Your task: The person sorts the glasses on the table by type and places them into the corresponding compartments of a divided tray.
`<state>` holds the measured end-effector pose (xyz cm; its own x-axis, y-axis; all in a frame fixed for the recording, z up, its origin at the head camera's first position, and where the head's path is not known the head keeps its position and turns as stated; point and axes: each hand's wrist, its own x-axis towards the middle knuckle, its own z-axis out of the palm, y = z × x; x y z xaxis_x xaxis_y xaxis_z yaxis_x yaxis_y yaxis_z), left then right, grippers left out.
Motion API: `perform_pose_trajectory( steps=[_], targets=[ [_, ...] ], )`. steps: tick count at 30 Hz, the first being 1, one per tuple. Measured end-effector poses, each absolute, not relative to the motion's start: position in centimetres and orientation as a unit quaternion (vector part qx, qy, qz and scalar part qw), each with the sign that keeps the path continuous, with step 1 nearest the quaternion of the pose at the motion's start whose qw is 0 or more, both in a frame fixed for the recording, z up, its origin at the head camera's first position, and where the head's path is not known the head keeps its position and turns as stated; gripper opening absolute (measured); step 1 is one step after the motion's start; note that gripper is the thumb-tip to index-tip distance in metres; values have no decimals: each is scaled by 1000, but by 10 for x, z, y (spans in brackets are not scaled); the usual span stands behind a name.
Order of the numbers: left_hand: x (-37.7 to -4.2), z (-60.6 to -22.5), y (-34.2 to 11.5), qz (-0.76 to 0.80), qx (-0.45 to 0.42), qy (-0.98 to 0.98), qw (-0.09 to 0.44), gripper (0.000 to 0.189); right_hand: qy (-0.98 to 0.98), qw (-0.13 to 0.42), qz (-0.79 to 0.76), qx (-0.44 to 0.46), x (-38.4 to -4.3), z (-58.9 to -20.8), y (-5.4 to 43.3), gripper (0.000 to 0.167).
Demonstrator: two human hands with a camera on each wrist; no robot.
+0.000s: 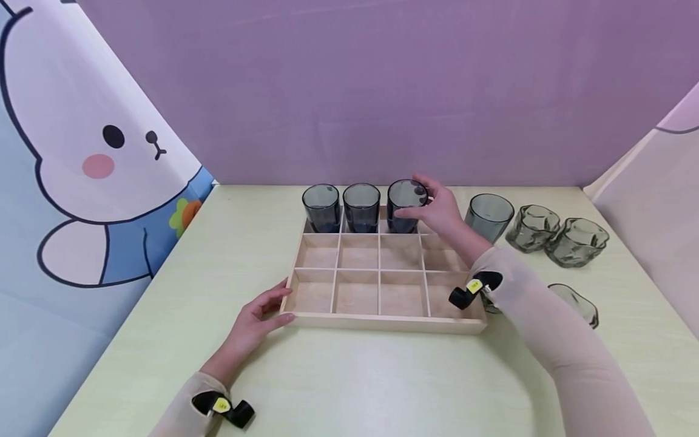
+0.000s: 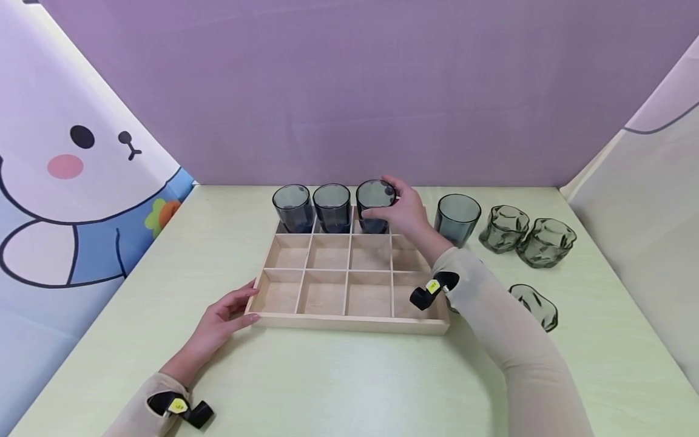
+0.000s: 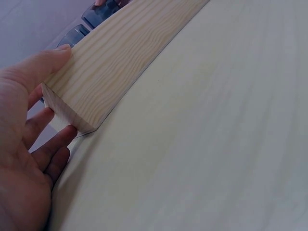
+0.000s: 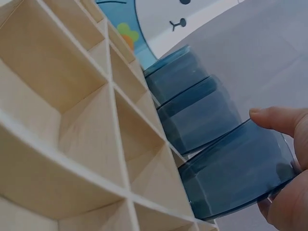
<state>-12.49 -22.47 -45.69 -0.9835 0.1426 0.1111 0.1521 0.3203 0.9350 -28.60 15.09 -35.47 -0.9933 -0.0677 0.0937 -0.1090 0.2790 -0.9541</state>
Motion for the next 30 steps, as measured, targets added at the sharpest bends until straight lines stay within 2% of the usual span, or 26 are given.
perform_pose_trajectory(
  steps=[20, 30],
  targets=[
    [-125, -457, -225, -571, -88, -816, -1, 49, -850, -49, 513, 105, -304, -360, 161, 92],
    [-124, -456, -225, -572, -90, -815, 2, 48, -846, -52, 519, 112, -305, -360, 160, 91]
  ],
)
